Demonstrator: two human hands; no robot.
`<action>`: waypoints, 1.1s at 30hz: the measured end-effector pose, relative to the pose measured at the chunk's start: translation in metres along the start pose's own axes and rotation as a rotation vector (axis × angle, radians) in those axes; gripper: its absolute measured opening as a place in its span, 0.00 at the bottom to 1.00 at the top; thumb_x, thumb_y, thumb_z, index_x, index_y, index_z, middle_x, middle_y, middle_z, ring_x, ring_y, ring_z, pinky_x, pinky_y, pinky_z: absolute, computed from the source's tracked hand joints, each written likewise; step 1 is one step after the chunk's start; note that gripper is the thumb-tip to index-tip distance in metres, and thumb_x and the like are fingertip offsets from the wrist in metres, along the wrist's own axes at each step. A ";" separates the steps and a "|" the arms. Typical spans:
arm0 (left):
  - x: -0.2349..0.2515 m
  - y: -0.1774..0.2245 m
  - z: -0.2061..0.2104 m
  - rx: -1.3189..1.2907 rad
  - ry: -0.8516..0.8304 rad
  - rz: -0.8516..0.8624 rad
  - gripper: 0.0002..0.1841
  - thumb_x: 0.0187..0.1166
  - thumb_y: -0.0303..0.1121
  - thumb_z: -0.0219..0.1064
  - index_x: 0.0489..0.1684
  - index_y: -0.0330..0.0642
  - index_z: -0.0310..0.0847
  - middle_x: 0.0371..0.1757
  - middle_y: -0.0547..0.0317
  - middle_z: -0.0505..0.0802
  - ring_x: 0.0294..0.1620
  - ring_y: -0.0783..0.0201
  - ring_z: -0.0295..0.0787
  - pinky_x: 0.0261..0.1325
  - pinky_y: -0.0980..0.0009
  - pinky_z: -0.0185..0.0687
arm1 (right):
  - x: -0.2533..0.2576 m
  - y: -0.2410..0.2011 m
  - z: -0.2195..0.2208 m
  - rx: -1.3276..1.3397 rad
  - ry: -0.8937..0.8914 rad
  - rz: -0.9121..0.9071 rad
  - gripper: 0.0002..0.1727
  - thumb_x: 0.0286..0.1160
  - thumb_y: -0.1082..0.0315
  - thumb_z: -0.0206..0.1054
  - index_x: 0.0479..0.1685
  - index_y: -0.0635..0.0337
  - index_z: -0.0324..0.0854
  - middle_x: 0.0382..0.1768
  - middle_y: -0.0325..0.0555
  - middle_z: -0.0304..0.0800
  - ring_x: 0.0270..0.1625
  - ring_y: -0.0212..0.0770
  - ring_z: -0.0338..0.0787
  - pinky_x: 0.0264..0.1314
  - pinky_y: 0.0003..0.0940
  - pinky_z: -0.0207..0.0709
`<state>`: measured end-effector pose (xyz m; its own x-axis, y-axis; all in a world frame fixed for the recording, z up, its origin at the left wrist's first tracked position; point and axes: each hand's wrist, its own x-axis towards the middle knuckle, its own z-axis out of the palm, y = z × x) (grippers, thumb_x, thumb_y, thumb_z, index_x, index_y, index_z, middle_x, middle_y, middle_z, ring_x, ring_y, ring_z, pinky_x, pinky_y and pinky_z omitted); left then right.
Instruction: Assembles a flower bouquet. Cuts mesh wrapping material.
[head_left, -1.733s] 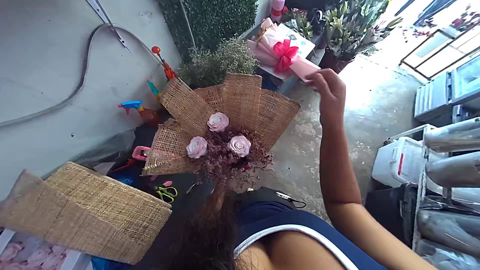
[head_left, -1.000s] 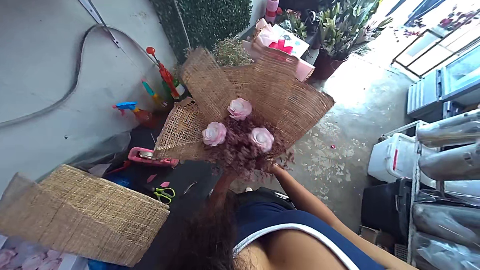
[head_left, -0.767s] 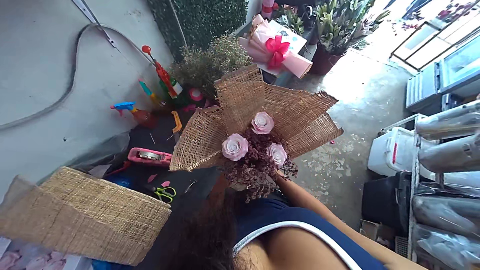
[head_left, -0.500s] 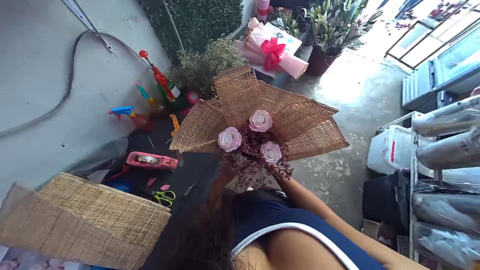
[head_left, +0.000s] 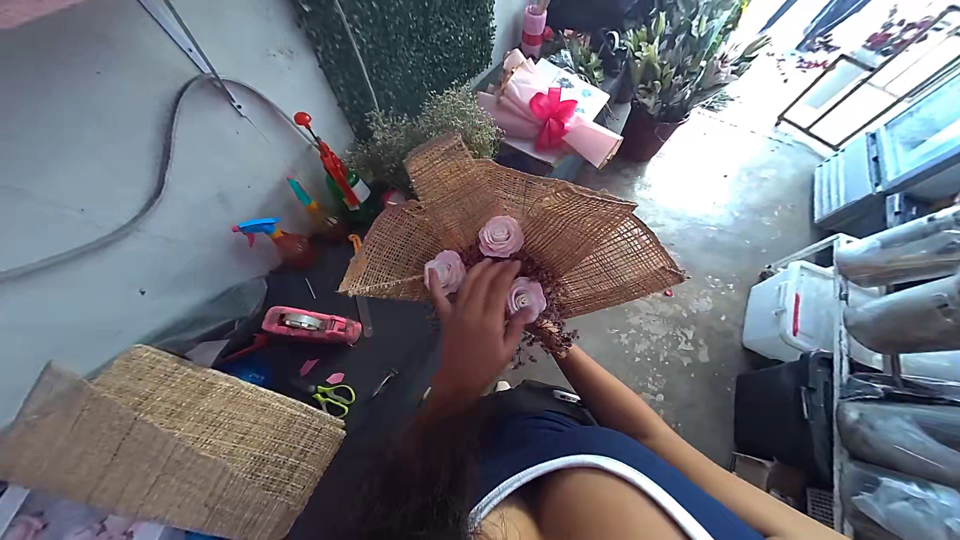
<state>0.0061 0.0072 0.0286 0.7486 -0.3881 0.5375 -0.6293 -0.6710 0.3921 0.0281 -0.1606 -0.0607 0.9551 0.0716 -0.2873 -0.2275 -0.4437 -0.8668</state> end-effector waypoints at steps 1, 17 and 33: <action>0.000 0.004 0.007 0.070 -0.045 -0.004 0.26 0.80 0.47 0.65 0.74 0.44 0.81 0.71 0.51 0.88 0.81 0.41 0.75 0.76 0.14 0.32 | -0.015 -0.030 -0.007 0.029 -0.036 0.127 0.14 0.75 0.86 0.64 0.58 0.83 0.79 0.53 0.59 0.87 0.52 0.27 0.82 0.64 0.16 0.70; -0.038 -0.066 -0.012 -0.364 0.795 -0.070 0.13 0.90 0.33 0.52 0.53 0.46 0.85 0.57 0.73 0.91 0.67 0.75 0.82 0.73 0.69 0.75 | 0.029 0.054 0.028 -0.173 -0.085 0.180 0.28 0.87 0.67 0.61 0.80 0.76 0.68 0.79 0.72 0.72 0.85 0.62 0.69 0.90 0.54 0.54; -0.097 -0.069 0.100 -0.266 0.026 -0.408 0.14 0.79 0.27 0.64 0.58 0.41 0.93 0.66 0.36 0.88 0.68 0.38 0.83 0.73 0.43 0.76 | 0.032 0.088 0.063 0.110 -0.070 -0.175 0.43 0.44 0.61 0.90 0.66 0.72 0.79 0.59 0.57 0.90 0.65 0.44 0.88 0.76 0.46 0.76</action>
<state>-0.0026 0.0284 -0.1251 0.9420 -0.1091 0.3173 -0.3196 -0.5794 0.7498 0.0270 -0.1410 -0.1722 0.9673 0.2025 -0.1530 -0.0825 -0.3195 -0.9440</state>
